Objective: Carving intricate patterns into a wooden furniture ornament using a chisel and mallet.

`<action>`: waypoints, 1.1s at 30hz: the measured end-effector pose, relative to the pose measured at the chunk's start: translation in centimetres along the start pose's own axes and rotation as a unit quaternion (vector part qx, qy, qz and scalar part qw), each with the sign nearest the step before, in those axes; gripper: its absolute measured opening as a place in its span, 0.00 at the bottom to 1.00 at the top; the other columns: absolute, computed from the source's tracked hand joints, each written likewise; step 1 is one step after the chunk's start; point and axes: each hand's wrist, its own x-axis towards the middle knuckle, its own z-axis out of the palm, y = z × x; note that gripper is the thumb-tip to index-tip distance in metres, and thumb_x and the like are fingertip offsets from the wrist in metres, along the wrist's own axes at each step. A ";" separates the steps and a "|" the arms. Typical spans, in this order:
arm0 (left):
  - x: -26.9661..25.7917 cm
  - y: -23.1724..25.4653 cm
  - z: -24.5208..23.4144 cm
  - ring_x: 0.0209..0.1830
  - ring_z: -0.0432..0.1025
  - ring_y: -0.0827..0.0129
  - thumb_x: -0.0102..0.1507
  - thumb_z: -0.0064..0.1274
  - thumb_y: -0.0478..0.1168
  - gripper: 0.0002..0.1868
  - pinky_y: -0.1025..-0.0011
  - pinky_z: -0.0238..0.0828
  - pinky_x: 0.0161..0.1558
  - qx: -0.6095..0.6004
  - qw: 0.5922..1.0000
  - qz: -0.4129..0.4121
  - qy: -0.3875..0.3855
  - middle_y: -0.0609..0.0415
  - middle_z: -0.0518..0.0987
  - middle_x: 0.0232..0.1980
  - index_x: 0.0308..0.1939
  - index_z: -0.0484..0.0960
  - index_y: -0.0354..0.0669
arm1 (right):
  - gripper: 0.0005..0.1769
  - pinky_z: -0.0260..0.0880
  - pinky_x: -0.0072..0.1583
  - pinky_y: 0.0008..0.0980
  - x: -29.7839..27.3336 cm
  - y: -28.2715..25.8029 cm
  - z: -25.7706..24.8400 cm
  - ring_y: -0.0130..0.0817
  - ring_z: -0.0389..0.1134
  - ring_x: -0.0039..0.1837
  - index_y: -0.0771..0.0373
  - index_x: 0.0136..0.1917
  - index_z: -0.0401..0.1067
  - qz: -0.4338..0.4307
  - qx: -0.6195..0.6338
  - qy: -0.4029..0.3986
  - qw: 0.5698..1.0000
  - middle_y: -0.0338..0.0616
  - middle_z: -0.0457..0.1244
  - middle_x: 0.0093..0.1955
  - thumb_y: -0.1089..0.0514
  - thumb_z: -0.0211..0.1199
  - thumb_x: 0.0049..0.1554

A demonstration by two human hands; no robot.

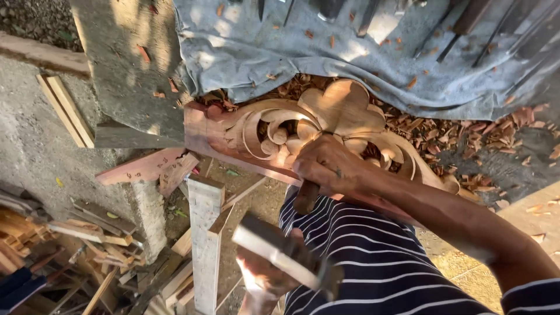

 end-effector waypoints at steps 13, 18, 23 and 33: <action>4.4 -0.7 -5.7 0.29 0.69 0.76 0.62 0.59 0.36 0.08 0.72 0.65 0.29 -0.185 0.981 -0.001 -0.058 0.56 0.79 0.33 0.39 0.79 0.35 | 0.29 0.63 0.40 0.40 0.0 1.8 2.7 0.36 0.63 0.40 0.66 0.42 0.77 0.111 -0.096 0.080 0.986 0.46 0.65 0.34 0.42 0.47 0.66; 6.7 -8.4 -8.0 0.19 0.69 0.73 0.54 0.61 0.36 0.07 0.70 0.66 0.23 -0.107 0.984 -0.112 -0.082 0.55 0.79 0.24 0.33 0.82 0.38 | 0.28 0.69 0.44 0.37 -1.8 -5.6 5.0 0.35 0.68 0.40 0.65 0.38 0.75 0.168 -0.035 0.106 0.980 0.45 0.67 0.35 0.42 0.46 0.63; 13.1 -12.0 -12.2 0.19 0.68 0.70 0.59 0.64 0.48 0.15 0.67 0.72 0.26 -0.010 0.988 -0.120 -0.097 0.54 0.76 0.25 0.33 0.79 0.42 | 0.36 0.69 0.48 0.36 -10.8 -5.8 3.8 0.34 0.69 0.44 0.64 0.41 0.72 0.200 -0.054 0.365 0.908 0.46 0.66 0.41 0.36 0.35 0.69; 31.1 -19.1 -17.1 0.36 0.75 0.60 0.59 0.70 0.52 0.23 0.57 0.68 0.39 0.159 0.986 0.042 -0.015 0.51 0.81 0.39 0.47 0.83 0.42 | 0.31 0.61 0.46 0.27 -20.8 -7.0 9.8 0.25 0.62 0.44 0.67 0.57 0.73 0.357 -0.147 0.647 0.657 0.42 0.64 0.44 0.36 0.48 0.75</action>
